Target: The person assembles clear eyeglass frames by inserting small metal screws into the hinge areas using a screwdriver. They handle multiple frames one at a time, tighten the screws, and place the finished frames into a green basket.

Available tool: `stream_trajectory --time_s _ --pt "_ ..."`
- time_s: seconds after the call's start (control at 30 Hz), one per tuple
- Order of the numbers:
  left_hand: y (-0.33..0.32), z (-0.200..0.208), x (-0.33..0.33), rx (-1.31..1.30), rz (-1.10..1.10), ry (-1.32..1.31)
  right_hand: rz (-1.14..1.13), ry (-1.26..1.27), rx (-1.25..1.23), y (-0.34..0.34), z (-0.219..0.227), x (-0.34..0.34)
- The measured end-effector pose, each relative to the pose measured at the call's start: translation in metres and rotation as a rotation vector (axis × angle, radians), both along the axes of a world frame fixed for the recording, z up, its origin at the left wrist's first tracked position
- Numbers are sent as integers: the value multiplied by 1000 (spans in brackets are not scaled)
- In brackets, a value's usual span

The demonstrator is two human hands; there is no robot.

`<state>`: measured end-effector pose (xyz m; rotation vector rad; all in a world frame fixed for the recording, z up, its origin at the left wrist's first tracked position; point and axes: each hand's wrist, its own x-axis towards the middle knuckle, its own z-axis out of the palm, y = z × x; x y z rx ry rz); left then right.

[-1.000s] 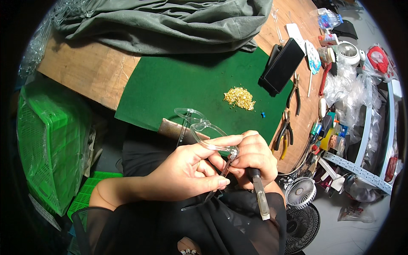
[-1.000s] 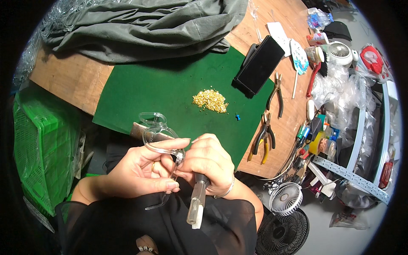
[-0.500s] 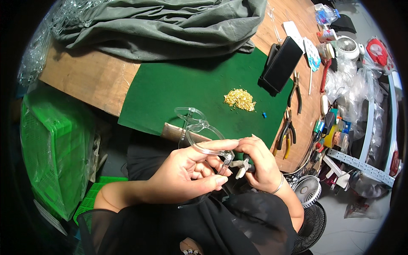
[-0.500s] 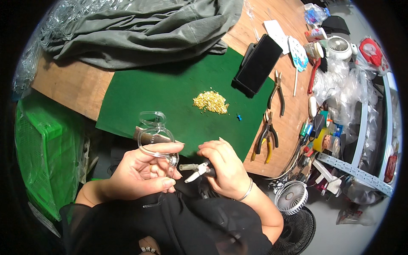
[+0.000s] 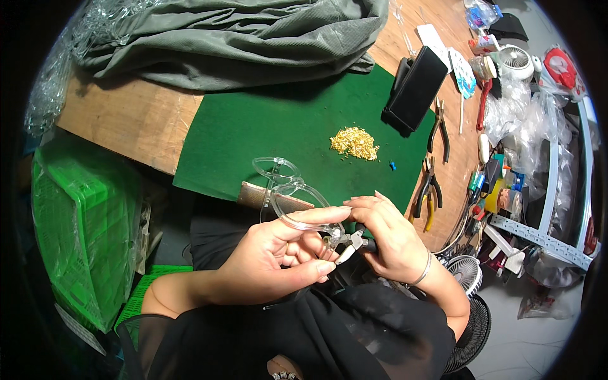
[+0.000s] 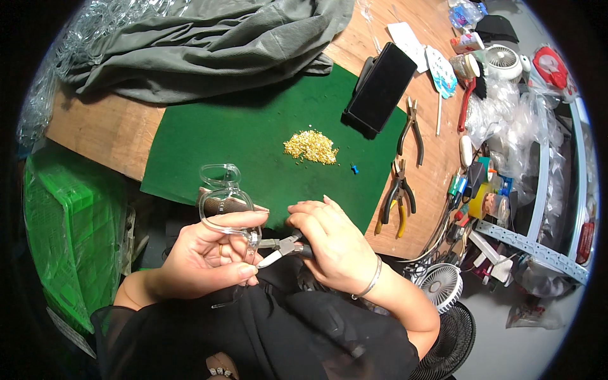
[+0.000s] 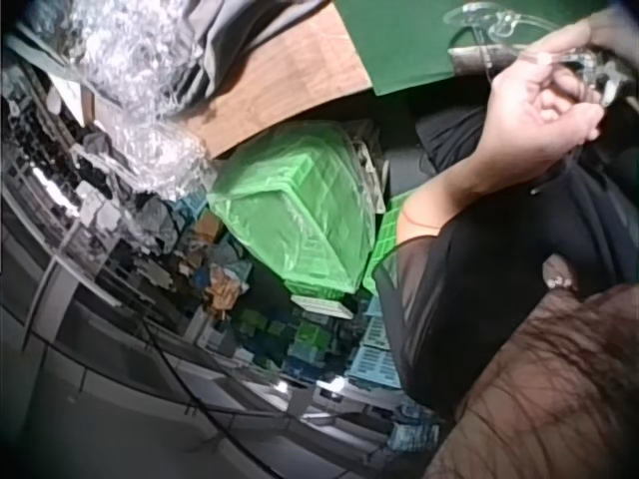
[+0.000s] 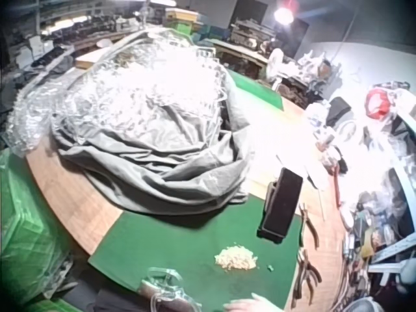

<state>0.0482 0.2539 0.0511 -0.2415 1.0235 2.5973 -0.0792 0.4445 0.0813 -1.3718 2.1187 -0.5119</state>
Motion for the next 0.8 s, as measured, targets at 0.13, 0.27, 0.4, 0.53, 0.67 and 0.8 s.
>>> stream_trajectory --time_s 0.13,0.27,0.4,0.53,0.67,0.8 --pt "1 1 0 3 -13 -4 28 41 7 -7 7 0" --pt "6 -2 1 34 12 0 46 51 -1 -12 10 0" --pt "9 -3 2 49 50 32 80 46 -6 -16 13 -1" --pt "7 1 1 -122 36 81 84 26 12 -13 12 1" --pt "8 -2 3 -398 80 262 66 51 -37 -10 4 5" --pt "4 3 -2 -593 133 468 11 169 -156 -12 -4 12"
